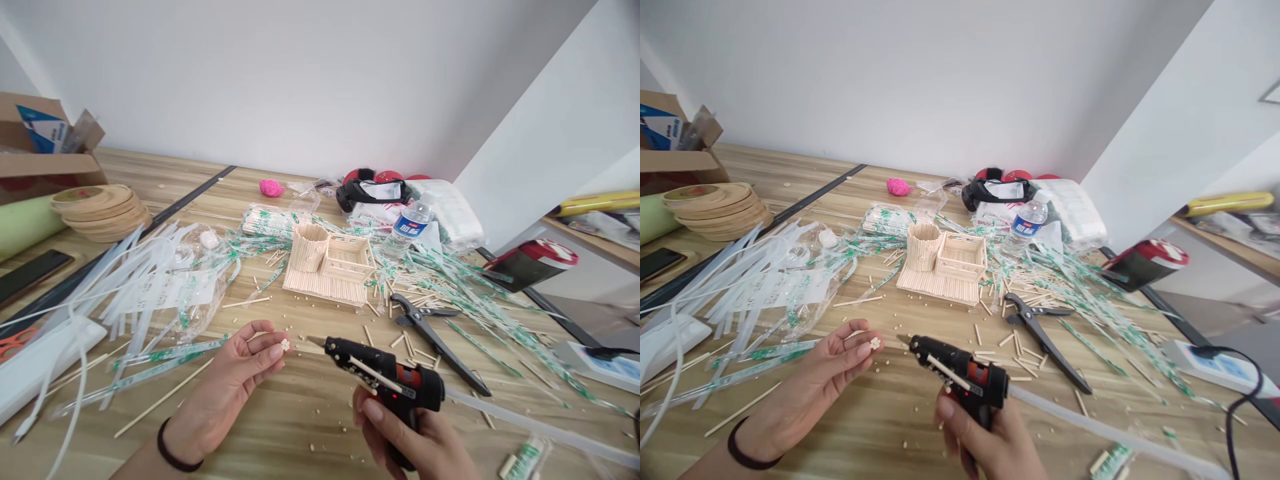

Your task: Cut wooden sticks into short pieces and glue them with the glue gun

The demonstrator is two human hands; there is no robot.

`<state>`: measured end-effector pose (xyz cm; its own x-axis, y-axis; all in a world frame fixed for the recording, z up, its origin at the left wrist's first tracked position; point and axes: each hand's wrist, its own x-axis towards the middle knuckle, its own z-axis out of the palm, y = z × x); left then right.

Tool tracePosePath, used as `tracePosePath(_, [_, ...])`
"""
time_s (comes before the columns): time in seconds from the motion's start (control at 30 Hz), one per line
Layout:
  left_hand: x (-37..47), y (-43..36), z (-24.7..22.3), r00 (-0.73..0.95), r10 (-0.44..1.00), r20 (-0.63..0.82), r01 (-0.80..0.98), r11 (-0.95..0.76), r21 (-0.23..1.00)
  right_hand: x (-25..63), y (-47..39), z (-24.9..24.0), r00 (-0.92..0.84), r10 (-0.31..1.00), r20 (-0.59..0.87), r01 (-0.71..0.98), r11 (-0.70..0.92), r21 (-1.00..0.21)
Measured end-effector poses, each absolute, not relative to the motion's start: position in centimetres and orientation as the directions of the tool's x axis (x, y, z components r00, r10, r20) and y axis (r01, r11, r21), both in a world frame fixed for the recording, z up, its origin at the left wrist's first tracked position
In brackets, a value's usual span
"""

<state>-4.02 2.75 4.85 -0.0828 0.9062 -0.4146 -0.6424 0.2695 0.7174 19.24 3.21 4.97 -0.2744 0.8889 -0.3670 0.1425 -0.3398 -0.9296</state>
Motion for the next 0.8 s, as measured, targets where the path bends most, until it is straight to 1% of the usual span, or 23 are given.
tracePosePath(0.07, [-4.1,2.8,5.0,-0.091,0.905,-0.415,-0.64,0.266,0.721,21.1,4.0,5.6,-0.165,0.945,-0.283,0.177,-0.254,-0.951])
tracePosePath(0.13, [-4.2,2.8,5.0,-0.089,0.906,-0.415,-0.635,0.269,0.724,23.0,5.1,6.0,-0.143,0.962,-0.231,0.112,-0.216,-0.97])
tracePosePath(0.17, [-4.2,2.8,5.0,-0.079,0.907,-0.414,-0.63,0.276,0.725,23.9,5.7,6.1,-0.148,0.961,-0.233,0.073,-0.224,-0.972])
tracePosePath(0.2, [-4.1,2.7,5.0,-0.064,0.909,-0.412,-0.623,0.286,0.728,24.5,6.3,6.1,-0.099,0.961,-0.258,0.131,-0.244,-0.961])
tracePosePath(0.23, [-4.1,2.6,5.0,-0.044,0.91,-0.412,-0.615,0.3,0.729,25.0,6.9,6.0,-0.01,0.963,-0.269,0.235,-0.259,-0.937])
tracePosePath(0.27, [-4.0,2.6,4.9,-0.021,0.911,-0.411,-0.603,0.316,0.733,25.3,7.3,5.9,0.04,0.961,-0.275,0.281,-0.275,-0.92])
tracePosePath(0.33, [-3.8,2.4,4.7,0.01,0.913,-0.407,-0.564,0.342,0.752,25.3,7.6,5.5,0.111,0.961,-0.253,0.319,-0.276,-0.907])
tracePosePath(0.4, [-3.7,2.4,4.4,0.01,0.919,-0.394,-0.518,0.342,0.784,25.1,7.4,5.2,0.131,0.964,-0.233,0.307,-0.263,-0.915])
tracePosePath(0.5, [-3.5,2.5,3.9,-0.001,0.927,-0.374,-0.475,0.329,0.816,24.7,6.9,5.2,0.074,0.963,-0.261,0.254,-0.271,-0.928])
tracePosePath(0.67, [-3.4,2.7,3.6,0.013,0.925,-0.379,-0.497,0.335,0.801,24.0,6.5,5.5,-0.116,0.933,-0.34,0.024,-0.34,-0.94])
tracePosePath(0.73, [-3.3,2.6,3.8,0.018,0.928,-0.373,-0.508,0.33,0.796,23.4,6.2,5.5,-0.196,0.915,-0.352,-0.038,-0.366,-0.93])
tracePosePath(0.8, [-3.2,2.5,3.9,0.029,0.931,-0.363,-0.491,0.329,0.807,22.8,5.9,5.5,-0.275,0.894,-0.355,-0.065,-0.385,-0.921])
